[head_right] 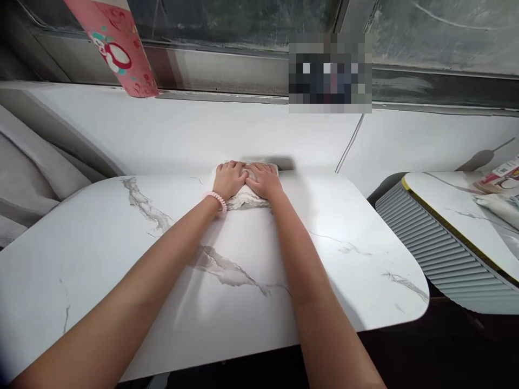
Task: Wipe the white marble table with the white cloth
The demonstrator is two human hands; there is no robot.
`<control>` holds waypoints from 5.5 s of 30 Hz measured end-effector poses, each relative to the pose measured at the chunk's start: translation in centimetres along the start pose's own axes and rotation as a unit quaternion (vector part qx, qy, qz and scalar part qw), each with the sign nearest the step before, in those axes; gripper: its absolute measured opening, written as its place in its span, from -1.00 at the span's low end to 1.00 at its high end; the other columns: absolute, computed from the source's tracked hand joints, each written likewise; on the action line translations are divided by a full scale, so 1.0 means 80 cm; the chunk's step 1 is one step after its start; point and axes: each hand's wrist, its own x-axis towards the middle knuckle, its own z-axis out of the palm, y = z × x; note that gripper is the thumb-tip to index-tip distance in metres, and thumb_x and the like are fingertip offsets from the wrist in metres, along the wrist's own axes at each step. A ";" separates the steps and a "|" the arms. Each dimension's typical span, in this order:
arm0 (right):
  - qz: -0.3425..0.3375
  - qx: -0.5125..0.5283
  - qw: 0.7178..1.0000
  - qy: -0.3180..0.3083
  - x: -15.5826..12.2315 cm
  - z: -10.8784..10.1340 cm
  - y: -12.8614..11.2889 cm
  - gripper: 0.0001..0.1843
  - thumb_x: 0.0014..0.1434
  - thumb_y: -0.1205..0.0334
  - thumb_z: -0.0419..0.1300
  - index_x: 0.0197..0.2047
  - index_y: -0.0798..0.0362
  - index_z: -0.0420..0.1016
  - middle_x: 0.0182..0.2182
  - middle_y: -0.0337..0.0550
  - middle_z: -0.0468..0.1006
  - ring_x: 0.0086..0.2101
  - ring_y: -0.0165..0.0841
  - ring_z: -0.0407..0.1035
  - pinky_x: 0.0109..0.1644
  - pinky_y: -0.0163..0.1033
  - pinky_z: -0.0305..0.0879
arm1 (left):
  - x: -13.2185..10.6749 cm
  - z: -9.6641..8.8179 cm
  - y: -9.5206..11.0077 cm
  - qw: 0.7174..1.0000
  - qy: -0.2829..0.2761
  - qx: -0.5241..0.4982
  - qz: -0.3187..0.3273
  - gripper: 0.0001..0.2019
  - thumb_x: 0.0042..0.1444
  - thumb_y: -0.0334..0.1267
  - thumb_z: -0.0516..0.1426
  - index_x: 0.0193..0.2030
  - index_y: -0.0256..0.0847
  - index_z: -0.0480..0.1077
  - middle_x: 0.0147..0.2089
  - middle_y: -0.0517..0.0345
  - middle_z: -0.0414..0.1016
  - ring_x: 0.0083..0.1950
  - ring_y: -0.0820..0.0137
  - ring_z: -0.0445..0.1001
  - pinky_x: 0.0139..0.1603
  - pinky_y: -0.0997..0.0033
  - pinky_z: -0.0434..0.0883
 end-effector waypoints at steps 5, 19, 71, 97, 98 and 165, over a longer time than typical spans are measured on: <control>0.004 -0.025 1.000 0.002 -0.008 0.002 -0.004 -0.52 0.29 0.14 -0.08 0.21 -0.01 0.34 0.25 -0.06 0.32 0.25 -0.15 0.11 0.32 0.09 -0.08 | -0.002 0.003 -0.001 1.000 0.001 0.020 0.013 -0.62 0.31 -0.26 -0.12 0.15 -0.28 0.34 0.13 -0.15 0.42 0.20 0.12 0.32 0.29 0.07 0.09; -0.035 -0.094 0.994 -0.045 -0.161 -0.043 -0.058 -0.46 0.33 0.15 -0.13 0.33 0.09 0.20 0.32 0.06 0.20 0.30 -0.11 0.01 0.37 0.15 -0.18 | -0.151 -0.040 0.057 0.999 0.002 0.005 0.053 -0.57 0.31 -0.27 -0.13 0.23 -0.36 0.27 0.29 -0.21 0.30 0.38 0.07 0.13 0.39 -0.08 -0.02; 0.065 0.043 0.995 0.063 -0.029 -0.045 0.104 -0.54 0.22 0.06 0.03 0.11 0.09 0.43 0.10 0.00 0.45 0.14 -0.14 0.26 0.24 -0.01 0.18 | -0.006 0.022 0.091 0.998 -0.062 0.002 0.029 -0.43 0.32 -0.11 -0.17 0.36 -0.41 0.12 0.43 -0.27 0.07 0.45 0.03 -0.02 0.43 -0.07 -0.14; 0.006 -0.065 0.997 0.034 -0.270 -0.113 0.017 -0.51 0.37 0.02 -0.16 0.21 0.06 0.31 0.19 0.05 0.36 0.21 -0.13 0.19 0.28 0.09 0.14 | -0.190 -0.050 0.187 0.984 -0.062 0.013 0.168 -0.63 0.26 -0.21 -0.06 0.05 -0.40 0.37 0.01 -0.27 0.46 0.07 0.00 0.38 0.14 -0.11 0.22; 0.009 -0.065 0.997 0.033 -0.282 -0.114 0.010 -0.51 0.38 0.01 -0.15 0.21 0.05 0.31 0.20 0.05 0.35 0.22 -0.13 0.19 0.29 0.10 0.14 | -0.203 -0.050 0.189 0.982 -0.054 0.022 0.181 -0.63 0.25 -0.21 -0.04 0.05 -0.42 0.36 0.01 -0.29 0.46 0.06 -0.01 0.38 0.15 -0.13 0.21; 0.047 -0.086 0.992 0.076 -0.167 -0.020 -0.068 -0.53 0.30 0.12 -0.14 0.18 0.06 0.33 0.15 0.07 0.40 0.18 -0.07 0.21 0.23 0.11 0.14 | -0.160 -0.047 0.034 0.992 -0.053 -0.007 0.112 -0.56 0.33 -0.17 -0.12 0.26 -0.31 0.22 0.31 -0.13 0.29 0.35 0.23 0.19 0.42 0.03 -0.06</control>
